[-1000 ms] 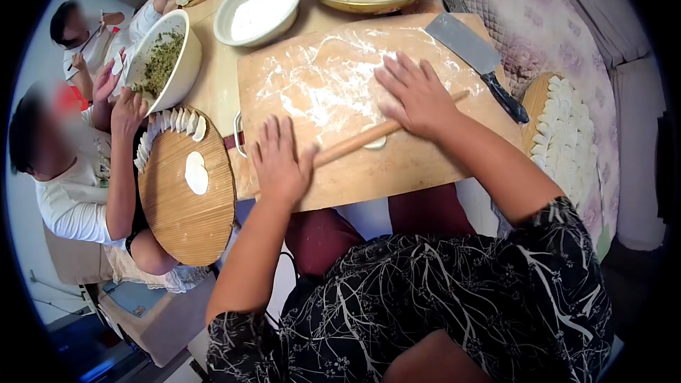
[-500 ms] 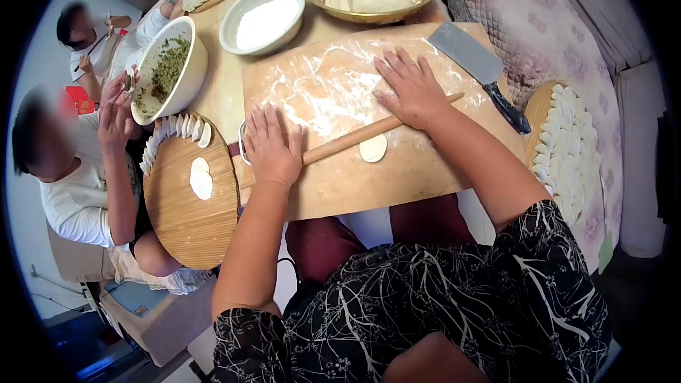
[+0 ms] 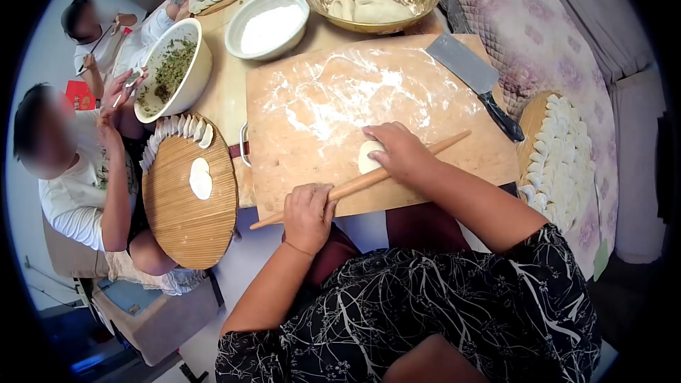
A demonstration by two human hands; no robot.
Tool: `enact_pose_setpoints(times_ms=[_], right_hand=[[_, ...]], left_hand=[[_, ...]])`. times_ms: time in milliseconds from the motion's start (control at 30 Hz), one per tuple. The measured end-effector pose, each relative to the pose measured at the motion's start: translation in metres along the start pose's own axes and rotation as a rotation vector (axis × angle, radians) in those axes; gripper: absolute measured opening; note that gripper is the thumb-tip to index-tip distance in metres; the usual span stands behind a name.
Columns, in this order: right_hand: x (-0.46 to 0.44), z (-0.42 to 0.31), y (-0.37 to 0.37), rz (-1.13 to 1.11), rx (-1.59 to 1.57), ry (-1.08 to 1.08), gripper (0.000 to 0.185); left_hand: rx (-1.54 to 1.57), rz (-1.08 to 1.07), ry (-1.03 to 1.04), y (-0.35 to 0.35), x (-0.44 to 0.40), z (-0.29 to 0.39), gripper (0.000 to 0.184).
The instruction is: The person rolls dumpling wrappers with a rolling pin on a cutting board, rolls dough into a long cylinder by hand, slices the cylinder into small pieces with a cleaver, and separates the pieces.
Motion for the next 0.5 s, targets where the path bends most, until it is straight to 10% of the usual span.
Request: enact_pose_setpoints(times_ms=[200, 333, 400, 500], right_hand=[[-0.017, 0.003, -0.002, -0.245, 0.087, 0.481, 0.016], [-0.018, 0.003, -0.023, -0.111, -0.018, 0.426, 0.011], [-0.017, -0.023, -0.06, 0.366, 0.164, -0.061, 0.008], [-0.012, -0.026, -0.052, 0.365, 0.458, -0.328, 0.006]], left_hand=[[0.036, -0.018, 0.038, -0.006, 0.006, 0.004, 0.03], [0.074, 0.003, 0.034, -0.009, 0.006, 0.005, 0.031], [0.087, 0.01, 0.033, -0.01, 0.005, 0.006, 0.029], [0.109, 0.013, 0.044, -0.008, 0.005, 0.008, 0.028]])
Point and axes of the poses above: each hand's wrist, its own x-axis away from the middle knuckle, its own y-axis out of the palm, z = x × y, the point moved 7 cm from there along -x, towards the middle knuckle, and after that the axes turned 7 degrees about -x, right-handed, at the moved point
